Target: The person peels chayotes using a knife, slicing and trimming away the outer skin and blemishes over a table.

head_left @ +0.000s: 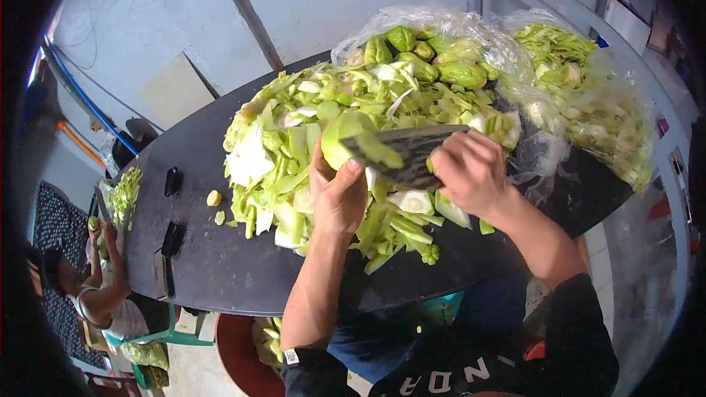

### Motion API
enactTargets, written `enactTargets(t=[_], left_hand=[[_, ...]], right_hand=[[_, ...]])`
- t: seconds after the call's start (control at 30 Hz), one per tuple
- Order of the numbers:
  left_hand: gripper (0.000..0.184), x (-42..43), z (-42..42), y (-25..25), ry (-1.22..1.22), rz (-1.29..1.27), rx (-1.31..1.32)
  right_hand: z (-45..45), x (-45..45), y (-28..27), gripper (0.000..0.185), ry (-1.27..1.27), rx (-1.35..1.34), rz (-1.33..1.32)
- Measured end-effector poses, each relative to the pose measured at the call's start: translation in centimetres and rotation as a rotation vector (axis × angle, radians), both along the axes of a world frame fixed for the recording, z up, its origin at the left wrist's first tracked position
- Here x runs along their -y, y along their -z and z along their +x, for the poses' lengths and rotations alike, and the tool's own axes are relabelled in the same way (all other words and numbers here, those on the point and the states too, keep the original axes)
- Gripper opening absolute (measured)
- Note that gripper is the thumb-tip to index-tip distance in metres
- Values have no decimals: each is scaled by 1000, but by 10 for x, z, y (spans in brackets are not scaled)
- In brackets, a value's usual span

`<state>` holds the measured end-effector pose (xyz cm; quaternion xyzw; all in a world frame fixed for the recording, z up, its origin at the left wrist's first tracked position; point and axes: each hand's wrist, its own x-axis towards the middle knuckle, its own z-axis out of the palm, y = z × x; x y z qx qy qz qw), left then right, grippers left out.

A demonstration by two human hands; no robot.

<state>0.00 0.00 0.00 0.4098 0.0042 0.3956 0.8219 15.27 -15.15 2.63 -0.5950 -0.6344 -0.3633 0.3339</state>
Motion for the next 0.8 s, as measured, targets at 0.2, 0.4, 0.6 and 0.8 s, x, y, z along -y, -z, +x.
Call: enactTargets(t=[0.2,0.4,0.6,0.8], left_hand=[[68,6,7,14,-145,-26,-107],[69,2,11,35,-122,-90,-126],[69,9,10,28,-131,-91,-126],[71,12,8,3,-197,52,2]], right_hand=[[-15,-1,2,15,2,239,75],[-13,-2,3,14,-20,224,32],[-16,-2,5,15,11,197,9],[-5,-10,12,13,-12,-40,-32]])
